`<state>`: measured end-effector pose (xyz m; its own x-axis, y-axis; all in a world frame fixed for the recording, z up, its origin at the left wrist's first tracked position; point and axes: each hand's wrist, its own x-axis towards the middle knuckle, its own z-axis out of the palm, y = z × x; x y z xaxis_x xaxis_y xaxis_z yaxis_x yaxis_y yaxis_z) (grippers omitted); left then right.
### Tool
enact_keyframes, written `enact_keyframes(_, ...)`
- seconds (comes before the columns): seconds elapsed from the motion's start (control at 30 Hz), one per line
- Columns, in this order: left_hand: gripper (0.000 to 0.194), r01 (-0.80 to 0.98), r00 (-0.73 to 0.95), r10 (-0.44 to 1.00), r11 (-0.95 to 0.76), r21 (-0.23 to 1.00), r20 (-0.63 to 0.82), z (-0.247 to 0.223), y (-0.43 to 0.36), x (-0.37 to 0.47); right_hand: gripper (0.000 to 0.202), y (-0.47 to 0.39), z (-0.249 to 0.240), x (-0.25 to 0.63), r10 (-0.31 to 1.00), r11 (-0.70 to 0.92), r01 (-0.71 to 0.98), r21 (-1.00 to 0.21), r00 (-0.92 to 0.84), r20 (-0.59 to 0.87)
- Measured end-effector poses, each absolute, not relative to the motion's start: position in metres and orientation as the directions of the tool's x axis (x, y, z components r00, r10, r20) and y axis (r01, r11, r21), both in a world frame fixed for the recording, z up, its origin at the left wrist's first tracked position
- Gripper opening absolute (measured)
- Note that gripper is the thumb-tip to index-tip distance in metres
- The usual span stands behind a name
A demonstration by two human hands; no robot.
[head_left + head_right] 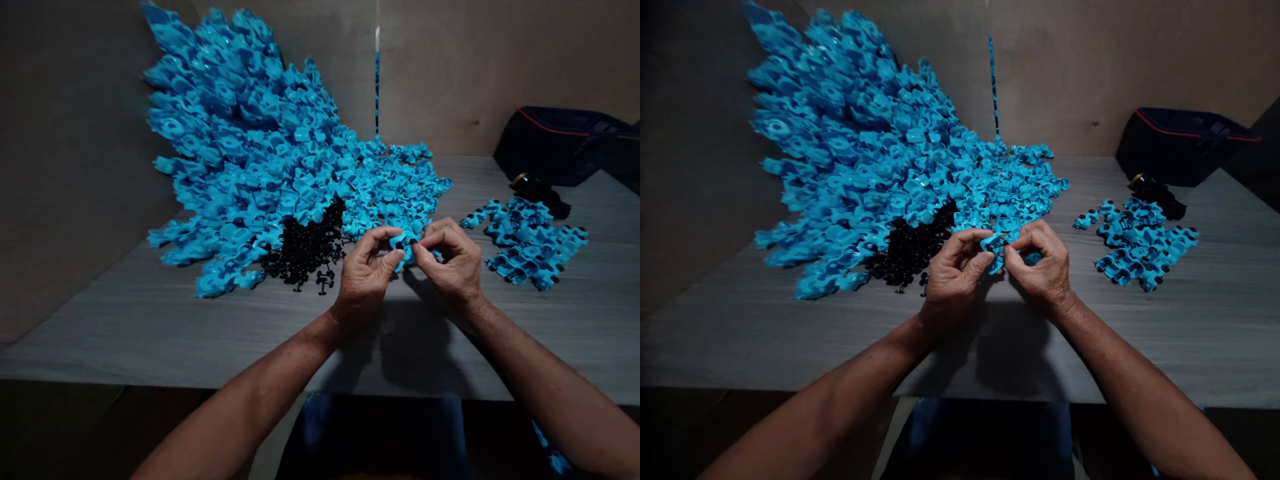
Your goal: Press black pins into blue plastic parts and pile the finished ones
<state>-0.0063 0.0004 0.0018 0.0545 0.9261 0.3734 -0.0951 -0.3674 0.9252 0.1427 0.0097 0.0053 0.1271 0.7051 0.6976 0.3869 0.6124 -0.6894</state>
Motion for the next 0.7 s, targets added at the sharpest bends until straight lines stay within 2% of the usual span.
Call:
enact_keyframes(0.13,0.024,0.007,0.064,0.894,-0.445,0.896,0.444,-0.001,-0.0009,-0.0073,0.015,0.0086,0.0063,0.1425,0.687,0.638,0.384,-0.667,0.108,0.719)
enact_keyframes(0.3,0.022,0.042,0.061,0.872,-0.488,0.872,0.485,-0.0018,-0.0005,-0.0079,0.006,0.0078,0.0046,0.1392,0.827,0.509,0.216,-0.833,0.144,0.543)
enact_keyframes(0.37,0.022,0.031,0.063,0.872,-0.488,0.872,0.486,-0.0019,-0.0004,-0.0074,0.007,0.0071,0.0042,0.1384,0.853,0.471,0.196,-0.86,0.145,0.5)
enact_keyframes(0.7,0.02,-0.029,0.043,0.873,-0.484,0.874,0.485,-0.0054,-0.0026,-0.0019,0.005,0.0041,0.0047,0.1347,0.823,0.51,0.183,-0.841,0.181,0.538)
